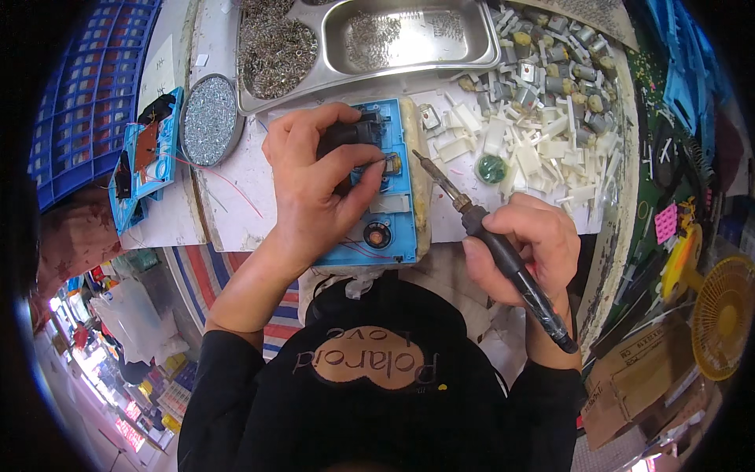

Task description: Soldering wires and assembling the internal components of a blue electronic device.

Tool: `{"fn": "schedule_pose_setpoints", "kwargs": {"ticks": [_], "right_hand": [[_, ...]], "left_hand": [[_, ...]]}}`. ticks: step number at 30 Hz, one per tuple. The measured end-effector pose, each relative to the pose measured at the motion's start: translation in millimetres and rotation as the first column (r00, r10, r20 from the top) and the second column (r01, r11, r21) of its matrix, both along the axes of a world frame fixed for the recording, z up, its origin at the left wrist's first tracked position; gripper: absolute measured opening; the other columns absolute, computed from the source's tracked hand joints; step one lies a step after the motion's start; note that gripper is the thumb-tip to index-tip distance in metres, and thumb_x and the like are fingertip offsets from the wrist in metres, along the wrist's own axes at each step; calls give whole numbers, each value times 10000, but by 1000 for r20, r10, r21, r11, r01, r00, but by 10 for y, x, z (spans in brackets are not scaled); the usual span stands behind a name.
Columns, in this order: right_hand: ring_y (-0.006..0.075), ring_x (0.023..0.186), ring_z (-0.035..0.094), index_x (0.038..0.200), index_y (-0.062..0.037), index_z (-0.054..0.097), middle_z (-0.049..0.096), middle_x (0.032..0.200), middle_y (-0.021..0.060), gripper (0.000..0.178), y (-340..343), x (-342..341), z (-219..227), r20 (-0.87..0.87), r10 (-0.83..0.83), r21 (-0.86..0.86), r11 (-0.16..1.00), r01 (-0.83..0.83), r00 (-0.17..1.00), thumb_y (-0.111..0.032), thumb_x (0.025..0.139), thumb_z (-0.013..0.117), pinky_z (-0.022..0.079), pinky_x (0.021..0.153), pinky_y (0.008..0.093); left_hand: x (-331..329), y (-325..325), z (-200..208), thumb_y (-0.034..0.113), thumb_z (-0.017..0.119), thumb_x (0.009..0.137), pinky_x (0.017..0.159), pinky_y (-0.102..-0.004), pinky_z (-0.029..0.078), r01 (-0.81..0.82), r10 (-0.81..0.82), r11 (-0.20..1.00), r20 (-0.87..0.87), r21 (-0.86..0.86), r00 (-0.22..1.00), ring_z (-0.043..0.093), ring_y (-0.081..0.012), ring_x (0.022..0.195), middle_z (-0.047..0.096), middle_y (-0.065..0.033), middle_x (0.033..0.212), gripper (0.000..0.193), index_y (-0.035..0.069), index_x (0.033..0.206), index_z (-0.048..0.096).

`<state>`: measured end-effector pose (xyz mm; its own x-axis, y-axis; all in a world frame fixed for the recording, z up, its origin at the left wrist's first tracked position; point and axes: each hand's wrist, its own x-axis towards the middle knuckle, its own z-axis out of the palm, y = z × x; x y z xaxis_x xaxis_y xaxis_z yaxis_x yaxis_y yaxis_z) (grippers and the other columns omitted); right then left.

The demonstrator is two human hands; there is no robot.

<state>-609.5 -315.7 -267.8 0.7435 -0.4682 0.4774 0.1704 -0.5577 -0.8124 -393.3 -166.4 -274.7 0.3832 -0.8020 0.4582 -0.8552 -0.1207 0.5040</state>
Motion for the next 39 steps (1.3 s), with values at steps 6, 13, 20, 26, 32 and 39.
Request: {"fn": "schedule_pose_setpoints", "kwargs": {"ticks": [6, 13, 20, 26, 32, 39], "right_hand": [[105, 462, 433, 1038, -18, 606, 489, 586, -3, 334, -2, -3, 0, 3, -2, 2, 1000, 2, 1000, -36, 758, 788, 282, 436, 249], [123, 465, 443, 1052, -14, 617, 521, 599, 14, 341, -25, -1, -2, 7, 20, -42, 999, -20, 1000, -30, 756, 786, 301, 436, 257], [126, 466, 445, 1046, -16, 622, 534, 604, 21, 332, -36, 3, 28, -21, 29, -47, 998, -30, 999, -47, 762, 790, 310, 436, 265], [128, 522, 423, 1051, 1, 588, 489, 640, 28, 299, -25, -5, 69, -55, 51, -46, 998, -53, 997, -42, 802, 749, 302, 483, 269], [157, 478, 496, 1018, -18, 634, 627, 689, 53, 321, -3, 31, 131, -58, 80, -104, 991, -86, 995, -14, 738, 791, 368, 434, 282], [182, 486, 519, 1000, -28, 637, 661, 732, 67, 328, 30, 76, 118, -105, 144, -98, 983, -154, 984, -1, 715, 797, 394, 439, 297]], "left_hand": [[2, -3, -4, 125, 796, 653, 942, -465, 332, 3, -3, 1000, 13, -11, 1000, 529, -287, 1070, 632, -28, 1175, 188, 162, 828, 738], [1, 13, 71, 93, 826, 680, 962, -425, 360, 22, -23, 998, 28, 52, 999, 520, -289, 1088, 627, -72, 1190, 209, 159, 866, 760], [-2, 10, 95, 99, 827, 682, 967, -420, 358, 18, -20, 998, 33, 53, 999, 520, -290, 1093, 621, -70, 1190, 208, 163, 870, 762], [10, 34, 104, 107, 819, 679, 966, -416, 358, 36, -37, 999, 20, 37, 999, 520, -296, 1095, 619, -77, 1195, 202, 162, 862, 757], [-19, 72, 124, 118, 810, 659, 958, -429, 334, 71, -74, 994, 38, 79, 997, 516, -295, 1083, 618, -70, 1197, 201, 158, 845, 745], [-30, 39, 88, 123, 808, 651, 951, -438, 327, 54, -59, 995, 62, 79, 996, 508, -297, 1096, 618, -51, 1197, 196, 167, 829, 739]]}}
